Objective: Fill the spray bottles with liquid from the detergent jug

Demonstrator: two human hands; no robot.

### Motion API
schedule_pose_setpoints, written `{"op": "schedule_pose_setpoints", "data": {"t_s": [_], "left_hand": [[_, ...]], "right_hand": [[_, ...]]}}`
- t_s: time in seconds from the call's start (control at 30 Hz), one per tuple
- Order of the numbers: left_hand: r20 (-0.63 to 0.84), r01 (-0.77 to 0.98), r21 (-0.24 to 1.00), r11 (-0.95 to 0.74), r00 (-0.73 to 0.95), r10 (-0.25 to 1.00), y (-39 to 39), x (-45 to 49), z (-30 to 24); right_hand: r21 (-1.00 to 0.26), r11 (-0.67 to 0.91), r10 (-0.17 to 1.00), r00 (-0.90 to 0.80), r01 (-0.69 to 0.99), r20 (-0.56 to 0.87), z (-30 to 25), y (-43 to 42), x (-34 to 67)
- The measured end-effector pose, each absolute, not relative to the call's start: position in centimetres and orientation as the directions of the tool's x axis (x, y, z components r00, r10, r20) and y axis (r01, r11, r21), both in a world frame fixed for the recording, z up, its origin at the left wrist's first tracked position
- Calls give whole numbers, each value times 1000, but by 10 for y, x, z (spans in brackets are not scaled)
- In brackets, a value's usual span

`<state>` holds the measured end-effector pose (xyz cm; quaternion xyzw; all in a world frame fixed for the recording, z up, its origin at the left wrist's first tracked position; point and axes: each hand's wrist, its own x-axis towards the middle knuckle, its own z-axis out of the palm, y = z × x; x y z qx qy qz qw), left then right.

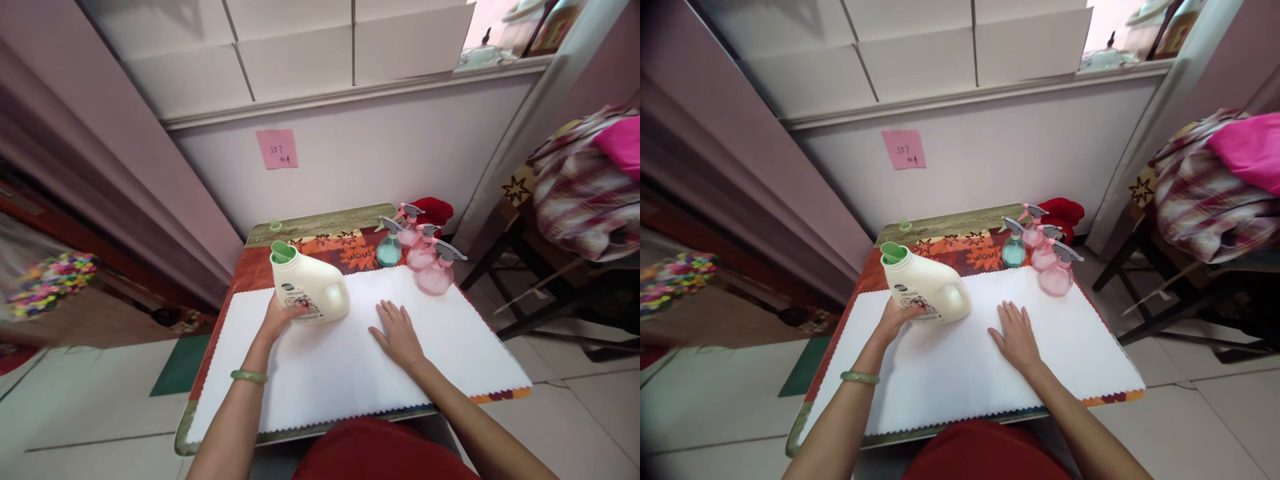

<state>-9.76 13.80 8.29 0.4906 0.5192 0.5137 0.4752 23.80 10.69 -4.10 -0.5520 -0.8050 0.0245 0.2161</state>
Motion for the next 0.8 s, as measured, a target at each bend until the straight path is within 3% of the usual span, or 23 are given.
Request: {"op": "schedule_pose_setpoints", "data": {"t_s": [0.27, 0.63, 0.73, 0.8], "left_hand": [[89, -47, 994, -94, -93, 992, 166, -62, 82], [33, 13, 999, -33, 17, 999, 173, -74, 73], [30, 260, 965, -22, -27, 999, 160, -90, 63], [25, 567, 823, 36, -100, 995, 144, -105, 51]], "right_hand": [[-272, 389, 899, -298, 880, 319, -38, 106, 237], [-294, 398, 895, -297, 869, 333, -39, 107, 235], [-292, 396, 895, -294, 871, 336, -37, 107, 234], [-294, 394, 896, -293, 871, 333, -34, 107, 234]]}}
